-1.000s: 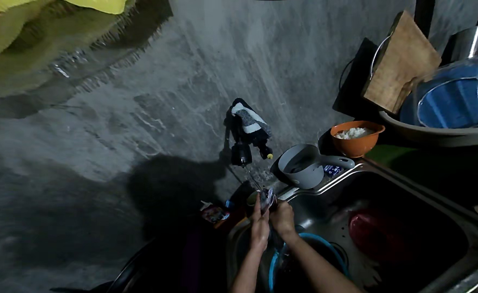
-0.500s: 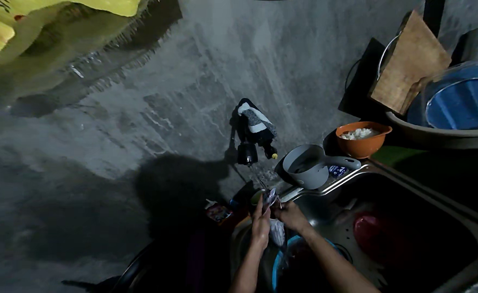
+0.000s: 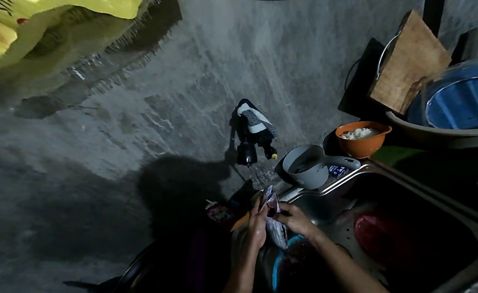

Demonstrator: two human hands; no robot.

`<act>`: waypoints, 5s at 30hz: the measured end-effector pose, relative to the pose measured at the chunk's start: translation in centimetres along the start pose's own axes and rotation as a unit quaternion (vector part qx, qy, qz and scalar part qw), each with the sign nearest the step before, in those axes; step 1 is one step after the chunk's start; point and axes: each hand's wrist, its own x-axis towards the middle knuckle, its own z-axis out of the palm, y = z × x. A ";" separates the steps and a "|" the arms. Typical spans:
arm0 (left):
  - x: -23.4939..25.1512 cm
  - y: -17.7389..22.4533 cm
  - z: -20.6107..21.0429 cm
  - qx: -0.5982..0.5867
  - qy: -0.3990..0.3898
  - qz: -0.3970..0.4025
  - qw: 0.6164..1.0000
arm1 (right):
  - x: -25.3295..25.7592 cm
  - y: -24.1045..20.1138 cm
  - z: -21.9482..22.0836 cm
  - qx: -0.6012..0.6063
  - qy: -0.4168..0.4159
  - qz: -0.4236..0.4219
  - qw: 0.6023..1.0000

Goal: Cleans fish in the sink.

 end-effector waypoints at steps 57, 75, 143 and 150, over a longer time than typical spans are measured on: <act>0.9 -4.4 -3.9 0.206 -0.233 -0.060 0.948 | 2.9 -2.9 -1.8 -0.052 -0.105 0.332 0.936; 0.5 -3.9 -3.2 0.300 -0.219 -0.063 0.926 | 2.0 0.1 -1.2 0.082 -0.002 0.321 0.944; -1.4 -4.9 -1.7 0.024 -0.052 -0.125 0.991 | -1.0 0.6 3.3 -0.188 -0.020 0.143 0.971; -1.0 -4.8 -1.7 0.011 -0.054 -0.128 0.990 | -1.2 0.5 3.3 -0.218 -0.018 0.109 0.970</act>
